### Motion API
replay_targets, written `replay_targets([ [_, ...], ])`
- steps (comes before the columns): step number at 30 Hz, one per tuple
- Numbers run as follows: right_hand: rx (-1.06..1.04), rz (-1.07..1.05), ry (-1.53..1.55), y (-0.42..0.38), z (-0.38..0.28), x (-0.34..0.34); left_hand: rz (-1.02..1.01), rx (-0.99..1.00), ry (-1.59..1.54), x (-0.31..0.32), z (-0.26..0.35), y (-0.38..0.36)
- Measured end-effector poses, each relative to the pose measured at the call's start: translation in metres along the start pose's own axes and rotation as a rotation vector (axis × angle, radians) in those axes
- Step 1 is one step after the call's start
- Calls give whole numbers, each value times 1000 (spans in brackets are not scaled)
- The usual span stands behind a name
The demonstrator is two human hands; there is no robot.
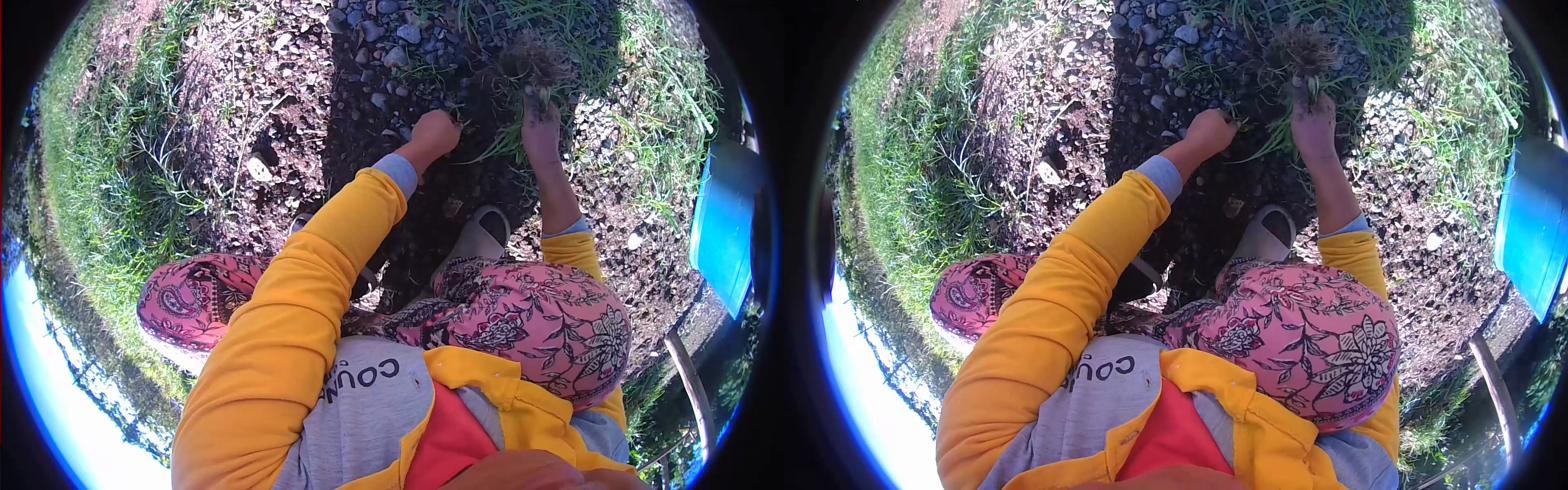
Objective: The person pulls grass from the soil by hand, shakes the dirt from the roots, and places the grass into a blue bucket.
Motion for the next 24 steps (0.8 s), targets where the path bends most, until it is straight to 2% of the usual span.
replay_targets([
  [3,214,-784,60,-35,-10,43,13,-19,3,11,-11,8],
  [6,370,-548,29,-23,-11,24,72,-55,2,11,-19,5],
  [10,86,-95,-92,-2,2,6,143,-57,-137,-12,10,-15],
  [12,-140,75,-253,10,-20,-14,158,-57,-182,-13,15,-16],
  [15,-37,-494,-25,-33,-4,40,144,-48,-151,-13,17,-13],
  [18,44,-529,-102,-34,-5,35,135,-61,-107,-11,11,-16],
  [21,279,-279,-105,-2,-19,6,123,-61,-100,-7,3,-13],
  [24,303,-329,-16,-1,-32,5,134,-71,-114,-8,6,-18],
])
Point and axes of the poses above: each hand's wrist, its own y-axis towards the middle knuckle, its own x-axis out of the palm, z = x × y, the point moved 2 cm from there along y, towards the middle knuckle, and after that the axes turned 1 degree about x, right-handed, at the moved point
